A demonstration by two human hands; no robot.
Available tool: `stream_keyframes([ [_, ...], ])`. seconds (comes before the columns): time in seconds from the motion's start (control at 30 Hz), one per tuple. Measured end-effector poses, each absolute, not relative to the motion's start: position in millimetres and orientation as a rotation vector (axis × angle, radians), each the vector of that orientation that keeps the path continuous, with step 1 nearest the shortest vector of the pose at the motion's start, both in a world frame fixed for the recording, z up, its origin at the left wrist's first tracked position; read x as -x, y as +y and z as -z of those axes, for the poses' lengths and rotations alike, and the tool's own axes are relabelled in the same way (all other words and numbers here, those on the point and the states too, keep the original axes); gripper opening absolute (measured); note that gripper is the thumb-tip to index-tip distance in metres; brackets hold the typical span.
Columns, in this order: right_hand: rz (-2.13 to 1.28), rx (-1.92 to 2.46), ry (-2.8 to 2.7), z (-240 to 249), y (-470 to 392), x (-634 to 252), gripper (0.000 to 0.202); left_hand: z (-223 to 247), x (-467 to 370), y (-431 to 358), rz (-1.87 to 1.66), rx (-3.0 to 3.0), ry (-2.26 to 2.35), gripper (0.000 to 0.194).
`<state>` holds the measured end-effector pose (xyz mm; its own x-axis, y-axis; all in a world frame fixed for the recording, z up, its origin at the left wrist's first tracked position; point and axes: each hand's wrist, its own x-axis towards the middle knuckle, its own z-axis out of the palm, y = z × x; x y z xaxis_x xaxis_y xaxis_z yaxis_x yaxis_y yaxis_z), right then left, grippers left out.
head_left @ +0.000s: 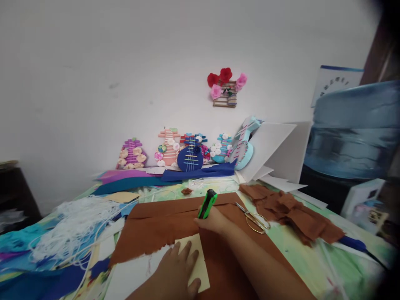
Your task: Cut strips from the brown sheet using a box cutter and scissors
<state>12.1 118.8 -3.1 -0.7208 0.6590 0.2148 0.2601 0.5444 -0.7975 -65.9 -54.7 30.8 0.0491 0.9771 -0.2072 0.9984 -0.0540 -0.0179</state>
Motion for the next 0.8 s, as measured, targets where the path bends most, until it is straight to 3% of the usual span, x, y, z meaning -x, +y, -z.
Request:
stream_keyframes([
  [0.13,-0.955,0.873,-2.144,12.0,109.1,-15.0,0.027,-28.0,69.0,-52.5,0.131,-2.359,2.042,0.045],
  [0.23,-0.908,0.923,-2.022,14.2,103.2,-17.0,0.029,-23.9,70.9,-45.7,0.050,-2.445,2.039,0.027],
  [0.37,-0.908,0.908,-1.923,14.6,101.6,-19.8,0.027,-18.3,69.6,-38.9,-0.108,-2.478,2.095,0.019],
  [0.8,-0.993,0.788,-2.008,26.7,109.8,-20.0,0.022,5.3,83.0,-33.0,-0.339,-2.513,2.051,0.032],
])
